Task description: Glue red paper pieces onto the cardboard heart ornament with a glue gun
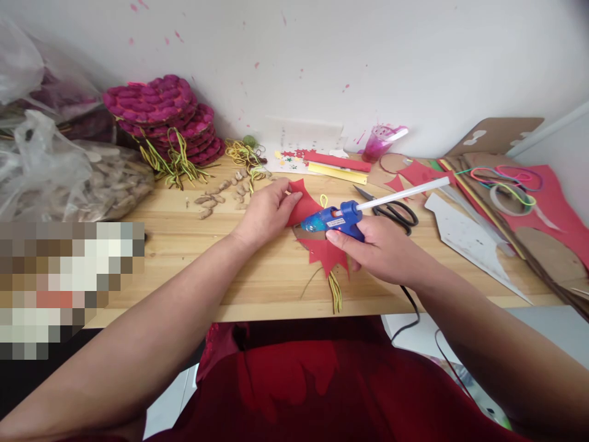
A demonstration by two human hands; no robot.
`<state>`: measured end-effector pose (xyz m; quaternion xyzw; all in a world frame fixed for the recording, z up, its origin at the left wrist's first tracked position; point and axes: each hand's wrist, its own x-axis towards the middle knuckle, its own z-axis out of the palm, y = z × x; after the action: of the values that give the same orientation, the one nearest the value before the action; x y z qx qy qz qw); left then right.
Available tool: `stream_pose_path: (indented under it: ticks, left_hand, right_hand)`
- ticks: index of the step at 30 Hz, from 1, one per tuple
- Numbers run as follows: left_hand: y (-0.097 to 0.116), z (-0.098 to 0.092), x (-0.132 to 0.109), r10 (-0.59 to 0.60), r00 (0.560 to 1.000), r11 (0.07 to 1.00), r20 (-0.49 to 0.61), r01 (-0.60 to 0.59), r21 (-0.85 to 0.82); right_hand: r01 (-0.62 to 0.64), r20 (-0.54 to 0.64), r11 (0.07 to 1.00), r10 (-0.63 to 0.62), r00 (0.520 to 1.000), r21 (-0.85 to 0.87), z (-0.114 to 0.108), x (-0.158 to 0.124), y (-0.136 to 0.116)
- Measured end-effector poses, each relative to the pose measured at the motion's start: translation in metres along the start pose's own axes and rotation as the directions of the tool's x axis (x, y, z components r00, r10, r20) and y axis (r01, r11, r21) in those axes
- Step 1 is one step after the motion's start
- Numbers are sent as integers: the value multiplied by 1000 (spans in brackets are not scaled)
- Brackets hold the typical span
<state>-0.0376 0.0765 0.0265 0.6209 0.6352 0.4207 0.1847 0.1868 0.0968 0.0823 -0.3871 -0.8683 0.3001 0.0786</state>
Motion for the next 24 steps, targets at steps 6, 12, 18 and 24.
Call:
stream_pose_path:
  ticks: [6,12,18,24]
  left_hand:
    - [4,-2,-2,33,999,999,5,-33,40]
    - [2,-2,-2,41,999,998,8,-42,43]
    - [0,-1,-2,53,999,998,5,-53,42]
    - [-1,-1,-2,62,998,997,-2,-62,43]
  right_hand:
    - [-5,25,1000,5,1000,-8,-2,-1,-2]
    - [3,-15,1000,-4,1000,-11,0,2,-2]
    - [-18,2,999,18,1000,-28,-1,2,-4]
    - [-21,23,999,22,999,-42,-2,-2,-3]
